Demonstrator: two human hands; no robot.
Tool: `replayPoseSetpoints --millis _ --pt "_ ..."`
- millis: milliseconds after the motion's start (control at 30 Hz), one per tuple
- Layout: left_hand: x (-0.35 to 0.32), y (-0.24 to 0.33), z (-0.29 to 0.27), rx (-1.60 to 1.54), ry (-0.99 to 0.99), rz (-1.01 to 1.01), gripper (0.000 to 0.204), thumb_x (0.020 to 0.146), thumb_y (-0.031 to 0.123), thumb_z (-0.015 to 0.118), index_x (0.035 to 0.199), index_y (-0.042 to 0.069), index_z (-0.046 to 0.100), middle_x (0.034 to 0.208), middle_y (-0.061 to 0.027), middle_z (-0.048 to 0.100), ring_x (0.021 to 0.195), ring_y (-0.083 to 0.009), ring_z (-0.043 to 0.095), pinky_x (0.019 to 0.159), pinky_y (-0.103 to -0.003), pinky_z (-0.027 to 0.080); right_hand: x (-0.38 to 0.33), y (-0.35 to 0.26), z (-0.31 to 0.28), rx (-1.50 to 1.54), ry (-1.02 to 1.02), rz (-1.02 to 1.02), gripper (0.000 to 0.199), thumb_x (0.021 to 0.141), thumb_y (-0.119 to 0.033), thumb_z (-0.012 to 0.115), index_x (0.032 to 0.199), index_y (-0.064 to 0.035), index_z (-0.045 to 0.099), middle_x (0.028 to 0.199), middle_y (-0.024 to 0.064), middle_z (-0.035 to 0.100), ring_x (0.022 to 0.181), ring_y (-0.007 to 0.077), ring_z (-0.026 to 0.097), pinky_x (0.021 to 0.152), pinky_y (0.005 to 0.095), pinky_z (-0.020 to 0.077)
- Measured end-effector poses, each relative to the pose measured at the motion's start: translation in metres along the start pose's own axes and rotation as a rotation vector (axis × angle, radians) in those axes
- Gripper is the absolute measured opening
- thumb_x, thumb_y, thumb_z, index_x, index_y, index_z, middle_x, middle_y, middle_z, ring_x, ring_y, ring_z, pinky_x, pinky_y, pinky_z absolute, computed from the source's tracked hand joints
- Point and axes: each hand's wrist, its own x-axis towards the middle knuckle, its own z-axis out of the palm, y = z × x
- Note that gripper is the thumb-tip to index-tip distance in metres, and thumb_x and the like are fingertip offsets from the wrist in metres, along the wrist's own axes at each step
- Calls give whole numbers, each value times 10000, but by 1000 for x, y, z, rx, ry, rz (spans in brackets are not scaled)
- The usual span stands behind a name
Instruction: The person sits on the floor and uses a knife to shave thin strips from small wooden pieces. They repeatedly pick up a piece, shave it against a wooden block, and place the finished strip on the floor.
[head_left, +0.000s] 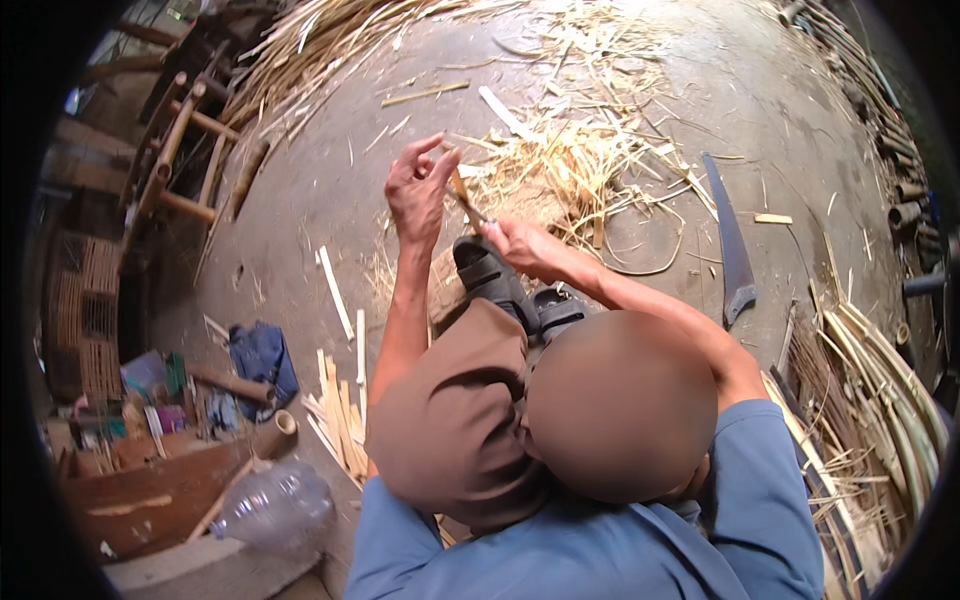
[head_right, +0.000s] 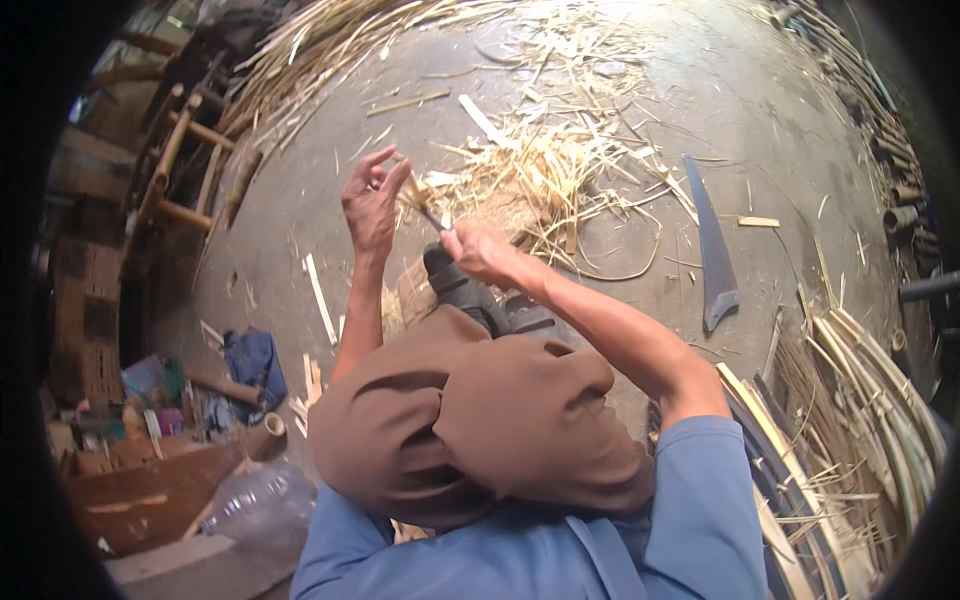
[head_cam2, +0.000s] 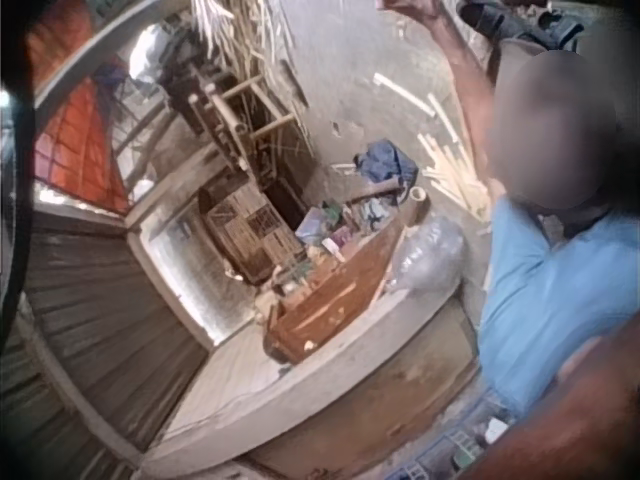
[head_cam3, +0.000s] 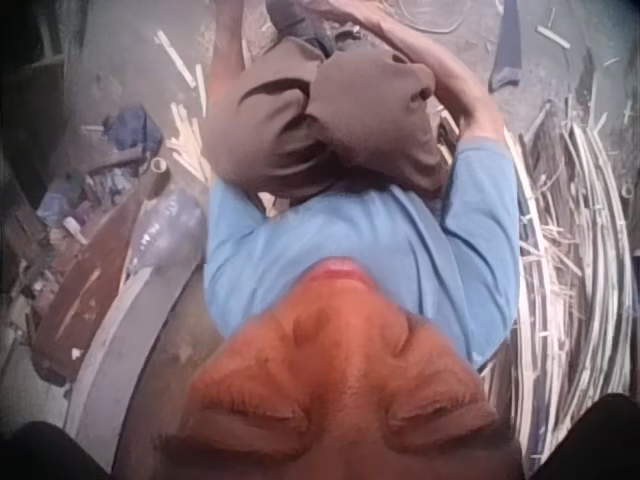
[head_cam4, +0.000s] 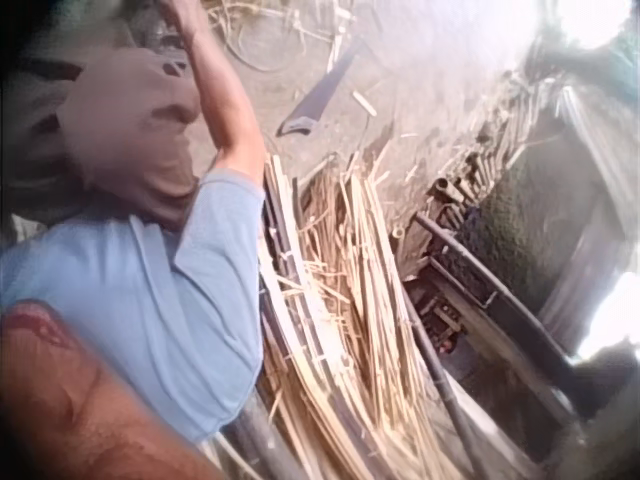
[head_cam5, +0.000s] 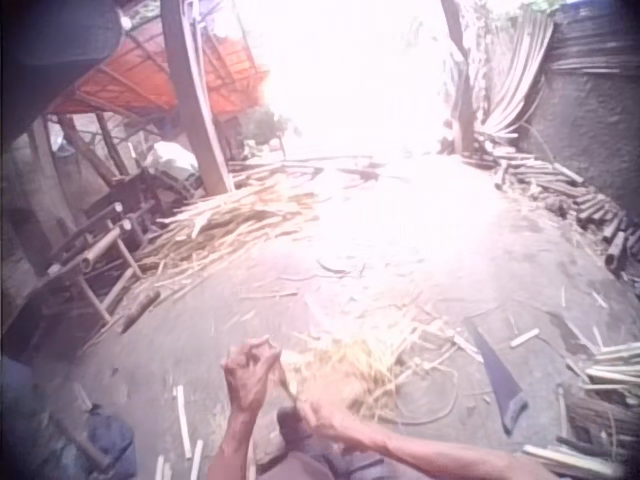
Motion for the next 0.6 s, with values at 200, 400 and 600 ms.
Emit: replayPoseSetpoints --millis 200,400,600 --pt "-33 -26 -4 -369 -45 -187 252 910 174 740 1069 -3 658 845 -11 637 715 -94 565 640 -251 480 -19 -8 17 -62 57 -89 326 974 -263 529 1043 48 461 845 285 623 810 497 610 753 546 472" --pt "-32 -39 -29 -424 -64 -126 285 905 243 753 1049 18 654 864 -20 662 771 -97 610 642 -252 500 -19 -11 56 17 61 -77 332 867 -129 561 1063 64 374 870 351 610 889 539 607 780 582 471" --pt "-41 -54 -40 -398 -139 -101 377 943 274 708 1151 -25 608 955 -65 634 824 -136 567 676 -251 478 -26 -6 61 161 83 -86 278 858 -155 549 1001 30 398 783 257 562 685 393 578 641 485 465"
